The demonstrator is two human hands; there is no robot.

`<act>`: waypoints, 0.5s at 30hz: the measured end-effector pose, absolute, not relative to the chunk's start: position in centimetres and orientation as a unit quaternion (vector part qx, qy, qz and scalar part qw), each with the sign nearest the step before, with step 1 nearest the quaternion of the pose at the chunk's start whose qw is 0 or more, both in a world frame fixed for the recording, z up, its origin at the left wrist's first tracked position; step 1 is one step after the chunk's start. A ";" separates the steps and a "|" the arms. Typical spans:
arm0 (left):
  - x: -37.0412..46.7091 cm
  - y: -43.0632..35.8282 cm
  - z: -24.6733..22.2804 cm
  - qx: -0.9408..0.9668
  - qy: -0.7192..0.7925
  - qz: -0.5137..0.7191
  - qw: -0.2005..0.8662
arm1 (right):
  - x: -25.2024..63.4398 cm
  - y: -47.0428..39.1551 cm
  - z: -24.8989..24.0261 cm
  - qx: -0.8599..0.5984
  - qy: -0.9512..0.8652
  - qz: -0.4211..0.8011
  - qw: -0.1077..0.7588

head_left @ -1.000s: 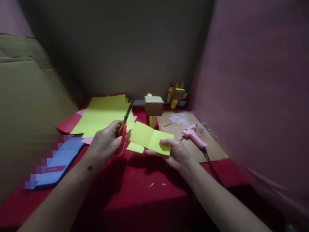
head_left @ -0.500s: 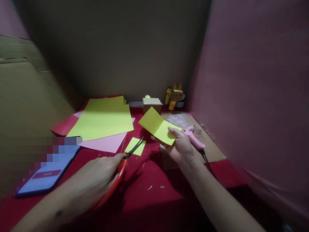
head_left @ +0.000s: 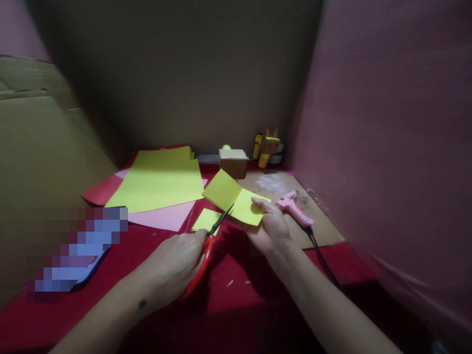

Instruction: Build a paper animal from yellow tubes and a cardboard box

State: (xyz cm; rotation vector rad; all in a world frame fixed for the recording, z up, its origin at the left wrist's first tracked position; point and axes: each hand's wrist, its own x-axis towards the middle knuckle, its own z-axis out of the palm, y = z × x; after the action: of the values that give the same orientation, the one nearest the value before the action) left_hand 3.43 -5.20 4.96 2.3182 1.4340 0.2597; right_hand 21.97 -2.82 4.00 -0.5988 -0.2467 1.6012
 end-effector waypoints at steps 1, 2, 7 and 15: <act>3.4 -5.2 5.1 0.829 0.512 0.085 0.208 | 21.9 -2.9 3.9 -0.254 -0.110 0.711 0.646; 3.4 -5.2 5.2 0.828 0.513 0.074 0.215 | 21.8 -2.9 3.9 -0.242 -0.114 0.717 0.644; 3.7 -5.5 5.8 0.824 0.516 0.057 0.226 | 21.7 -3.0 3.8 -0.203 -0.125 0.729 0.642; 4.1 -5.7 6.2 0.825 0.519 0.037 0.220 | 21.8 -3.1 3.8 -0.196 -0.127 0.731 0.641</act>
State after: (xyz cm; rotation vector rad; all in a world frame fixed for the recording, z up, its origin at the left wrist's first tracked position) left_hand 4.11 -5.74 6.21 2.2818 1.4362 0.1017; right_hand 21.78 -3.08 3.79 -0.4480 -0.2894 1.6669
